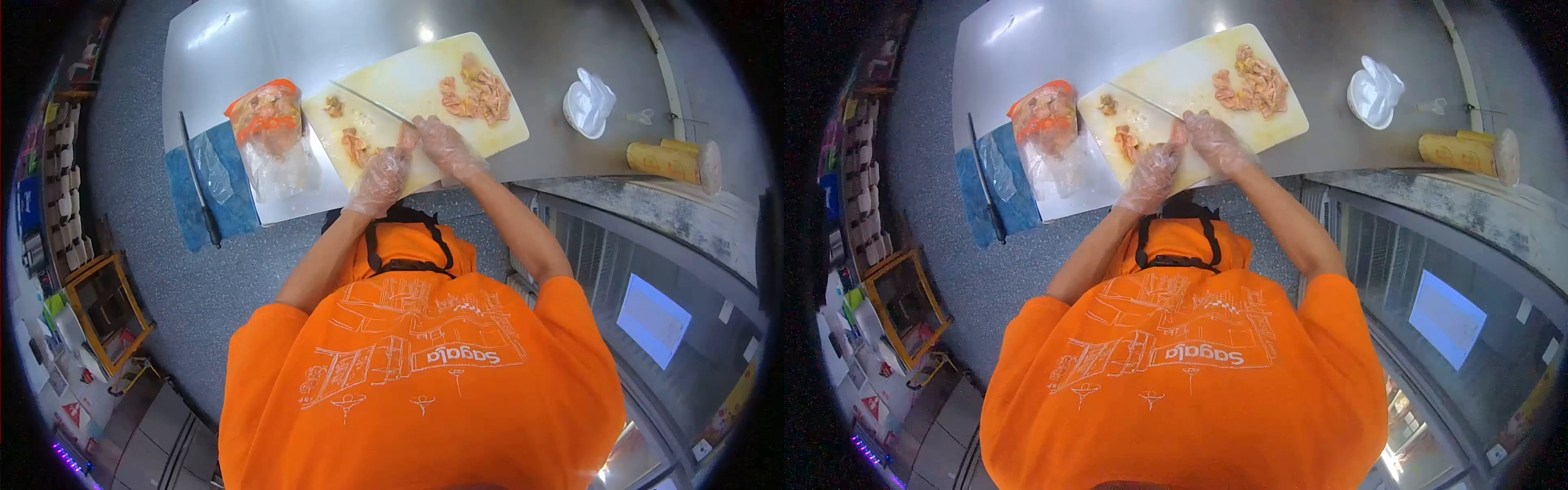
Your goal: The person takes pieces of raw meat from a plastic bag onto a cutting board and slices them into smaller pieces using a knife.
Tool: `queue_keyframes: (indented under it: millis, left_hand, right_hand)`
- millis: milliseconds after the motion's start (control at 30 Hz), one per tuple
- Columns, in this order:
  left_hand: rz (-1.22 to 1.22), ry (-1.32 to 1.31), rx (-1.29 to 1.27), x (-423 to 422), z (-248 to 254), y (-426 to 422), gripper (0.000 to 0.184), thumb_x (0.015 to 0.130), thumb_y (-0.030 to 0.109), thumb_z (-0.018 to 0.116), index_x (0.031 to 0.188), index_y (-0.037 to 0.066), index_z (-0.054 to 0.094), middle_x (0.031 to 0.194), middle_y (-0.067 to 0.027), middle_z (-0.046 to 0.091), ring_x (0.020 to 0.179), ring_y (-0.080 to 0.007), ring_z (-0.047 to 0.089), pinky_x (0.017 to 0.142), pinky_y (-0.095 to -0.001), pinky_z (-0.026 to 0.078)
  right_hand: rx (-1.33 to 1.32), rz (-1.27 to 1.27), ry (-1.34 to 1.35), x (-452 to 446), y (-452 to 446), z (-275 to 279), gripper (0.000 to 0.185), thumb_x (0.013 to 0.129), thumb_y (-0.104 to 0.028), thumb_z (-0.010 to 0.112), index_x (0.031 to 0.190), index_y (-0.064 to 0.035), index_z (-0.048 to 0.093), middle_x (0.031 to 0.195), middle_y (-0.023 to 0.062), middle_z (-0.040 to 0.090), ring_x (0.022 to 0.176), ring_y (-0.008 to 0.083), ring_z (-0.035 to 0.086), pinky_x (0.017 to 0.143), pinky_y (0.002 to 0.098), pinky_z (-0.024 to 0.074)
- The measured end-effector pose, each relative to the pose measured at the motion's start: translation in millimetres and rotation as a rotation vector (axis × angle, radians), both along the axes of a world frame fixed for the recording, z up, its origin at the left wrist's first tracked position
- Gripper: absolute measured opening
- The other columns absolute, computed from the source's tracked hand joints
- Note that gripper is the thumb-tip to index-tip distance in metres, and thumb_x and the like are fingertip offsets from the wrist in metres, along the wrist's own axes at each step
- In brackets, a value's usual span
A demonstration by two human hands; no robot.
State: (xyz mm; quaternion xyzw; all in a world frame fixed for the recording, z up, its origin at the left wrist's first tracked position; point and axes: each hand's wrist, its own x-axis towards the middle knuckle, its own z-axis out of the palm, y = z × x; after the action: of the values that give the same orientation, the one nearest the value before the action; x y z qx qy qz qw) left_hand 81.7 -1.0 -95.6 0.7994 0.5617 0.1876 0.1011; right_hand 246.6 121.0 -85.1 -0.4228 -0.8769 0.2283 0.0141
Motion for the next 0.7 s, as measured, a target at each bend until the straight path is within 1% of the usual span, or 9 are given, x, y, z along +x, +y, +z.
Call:
queue_keyframes:
  millis: [100,200,267,300,400,500,600,667,700]
  left_hand:
    - [0.012,-0.054,-0.104,-2,11,-6,0.032,0.086,0.001,0.057,0.117,-0.002,0.064,0.116,-0.0170,0.064,0.107,-0.0353,0.063,0.093,-0.0453,0.053]
    - [0.036,-0.136,-0.061,-1,14,-6,0.033,0.086,0.000,0.056,0.118,-0.001,0.065,0.119,-0.0166,0.065,0.108,-0.0350,0.063,0.094,-0.0447,0.053]
    - [0.094,-0.151,-0.158,3,13,-3,0.035,0.085,0.001,0.057,0.119,0.000,0.065,0.117,-0.0159,0.064,0.108,-0.0341,0.063,0.093,-0.0447,0.053]
    - [0.123,-0.159,-0.207,4,14,-2,0.035,0.085,0.001,0.057,0.120,0.000,0.065,0.116,-0.0155,0.064,0.107,-0.0337,0.063,0.093,-0.0446,0.053]
    - [0.067,-0.085,-0.123,2,19,-6,0.038,0.085,0.002,0.058,0.123,0.000,0.064,0.111,-0.0142,0.064,0.104,-0.0323,0.064,0.091,-0.0434,0.054]
    - [0.058,-0.074,-0.096,2,13,-5,0.041,0.085,0.003,0.059,0.126,0.000,0.062,0.109,-0.0133,0.064,0.100,-0.0313,0.064,0.090,-0.0424,0.054]
    - [0.063,0.118,-0.118,8,7,-5,0.036,0.086,0.007,0.059,0.121,0.001,0.061,0.105,-0.0115,0.062,0.104,-0.0263,0.063,0.089,-0.0372,0.053]
    - [0.053,0.048,-0.063,8,0,-7,0.034,0.086,0.008,0.059,0.119,0.001,0.062,0.105,-0.0114,0.061,0.105,-0.0265,0.062,0.091,-0.0372,0.053]
    - [0.045,0.015,-0.036,7,-2,-8,0.033,0.086,0.008,0.059,0.118,0.001,0.062,0.105,-0.0114,0.061,0.105,-0.0266,0.062,0.091,-0.0372,0.052]
  right_hand:
    - [0.020,-0.037,-0.017,12,0,-6,0.018,0.103,-0.016,0.049,0.116,-0.0051,0.056,0.103,0.0264,0.063,0.093,0.0456,0.069,0.078,0.0531,0.0578]
    - [-0.007,-0.018,-0.034,30,-27,23,0.019,0.101,-0.012,0.050,0.118,-0.0046,0.052,0.105,0.0264,0.060,0.091,0.0456,0.069,0.077,0.0550,0.0565]
    - [-0.043,0.058,-0.059,41,-52,37,0.021,0.100,-0.010,0.048,0.120,-0.0040,0.050,0.103,0.0256,0.058,0.090,0.0455,0.067,0.078,0.0574,0.0533]
    - [-0.062,0.018,-0.089,41,-56,44,0.020,0.100,-0.009,0.047,0.119,-0.0042,0.049,0.105,0.0260,0.058,0.089,0.0458,0.067,0.077,0.0574,0.0534]
    - [-0.100,-0.064,-0.173,34,-55,62,0.019,0.101,-0.009,0.047,0.120,-0.0047,0.047,0.107,0.0267,0.057,0.089,0.0467,0.067,0.076,0.0568,0.0539]
    - [-0.083,-0.067,-0.215,29,-32,52,0.022,0.101,-0.010,0.048,0.122,-0.0053,0.049,0.106,0.0267,0.058,0.090,0.0471,0.067,0.076,0.0560,0.0545]
    - [-0.019,-0.036,-0.126,19,-2,26,0.023,0.102,-0.014,0.048,0.123,-0.0054,0.051,0.106,0.0269,0.059,0.094,0.0470,0.067,0.079,0.0557,0.0546]
    - [0.042,-0.014,0.018,10,21,9,0.023,0.104,-0.019,0.049,0.121,-0.0052,0.054,0.107,0.0271,0.062,0.098,0.0467,0.067,0.082,0.0554,0.0541]
    - [0.023,0.017,0.019,0,33,6,0.024,0.105,-0.021,0.049,0.121,-0.0056,0.056,0.107,0.0268,0.063,0.100,0.0455,0.067,0.085,0.0555,0.0539]
